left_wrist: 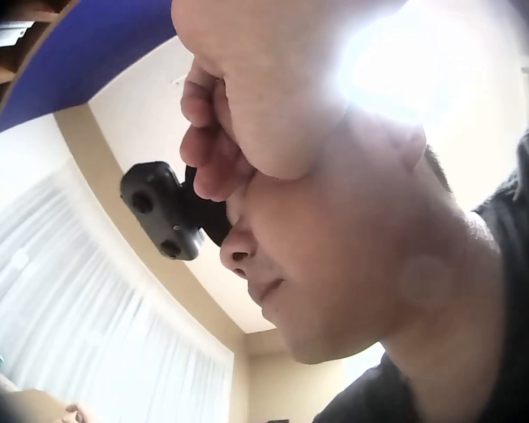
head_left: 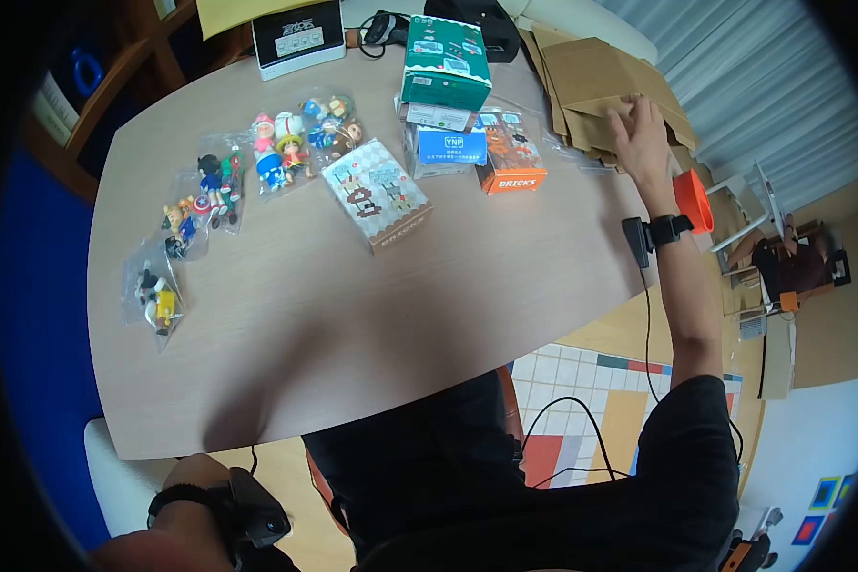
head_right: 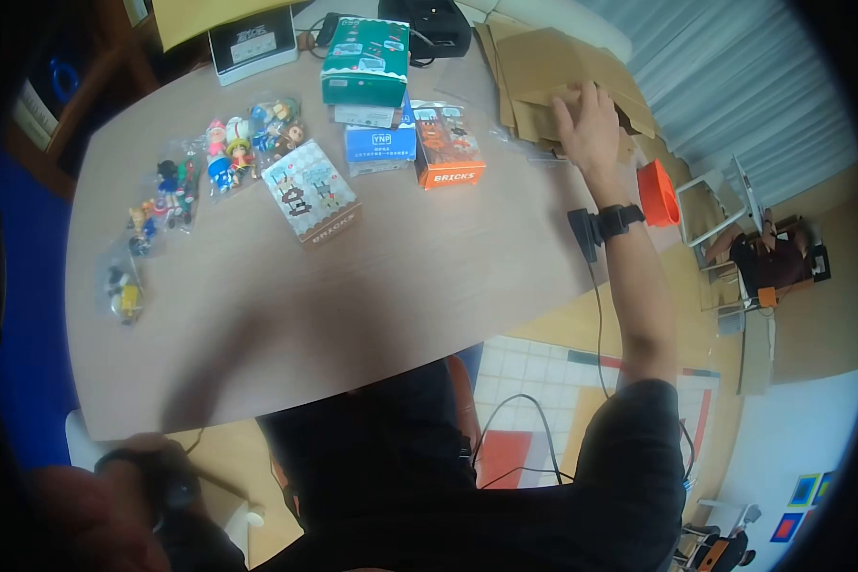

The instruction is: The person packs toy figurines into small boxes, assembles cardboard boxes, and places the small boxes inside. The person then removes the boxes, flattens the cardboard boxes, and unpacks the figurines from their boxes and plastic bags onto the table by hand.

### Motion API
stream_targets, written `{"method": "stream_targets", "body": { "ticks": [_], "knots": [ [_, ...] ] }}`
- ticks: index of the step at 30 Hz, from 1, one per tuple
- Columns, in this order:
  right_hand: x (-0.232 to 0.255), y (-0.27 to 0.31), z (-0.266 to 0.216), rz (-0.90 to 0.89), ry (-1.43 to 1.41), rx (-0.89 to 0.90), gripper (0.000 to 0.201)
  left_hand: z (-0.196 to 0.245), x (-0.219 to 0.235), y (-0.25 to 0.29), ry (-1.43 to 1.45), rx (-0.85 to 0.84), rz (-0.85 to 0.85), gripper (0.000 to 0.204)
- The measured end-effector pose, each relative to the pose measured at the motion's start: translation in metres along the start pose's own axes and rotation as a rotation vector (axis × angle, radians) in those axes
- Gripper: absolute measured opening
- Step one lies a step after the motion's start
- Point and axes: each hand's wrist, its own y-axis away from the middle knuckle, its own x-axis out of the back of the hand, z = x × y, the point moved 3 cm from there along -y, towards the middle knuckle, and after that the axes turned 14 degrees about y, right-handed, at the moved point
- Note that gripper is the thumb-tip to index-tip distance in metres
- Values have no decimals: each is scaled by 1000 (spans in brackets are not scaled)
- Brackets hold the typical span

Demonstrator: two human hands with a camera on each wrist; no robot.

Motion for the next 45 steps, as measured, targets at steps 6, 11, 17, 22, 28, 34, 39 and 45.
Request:
{"method": "stream_targets", "body": {
  "ticks": [6,11,17,22,28,34,39,45],
  "knots": [
    [-15,-8,-23,242,-297,41,45,-27,6,30,320,-298,569,27],
    [29,13,-100,251,-922,68,36,-76,-33,41,269,462,76,19],
    [78,62,-187,-77,-1089,525,22,-157,-36,127,-212,981,-260,50],
    [87,74,-271,-219,-1013,795,29,-190,-44,170,-343,1376,-514,103],
    [54,81,-314,-214,-687,961,35,-205,-51,184,-318,1335,-431,77],
    [42,76,-303,-205,-463,907,31,-212,-32,193,28,1422,-120,60],
    [67,64,-322,-221,-837,846,32,-189,-46,153,789,1288,390,68],
    [85,45,-341,-497,-1258,607,56,-200,-117,97,1441,1172,532,79]
  ]
}}
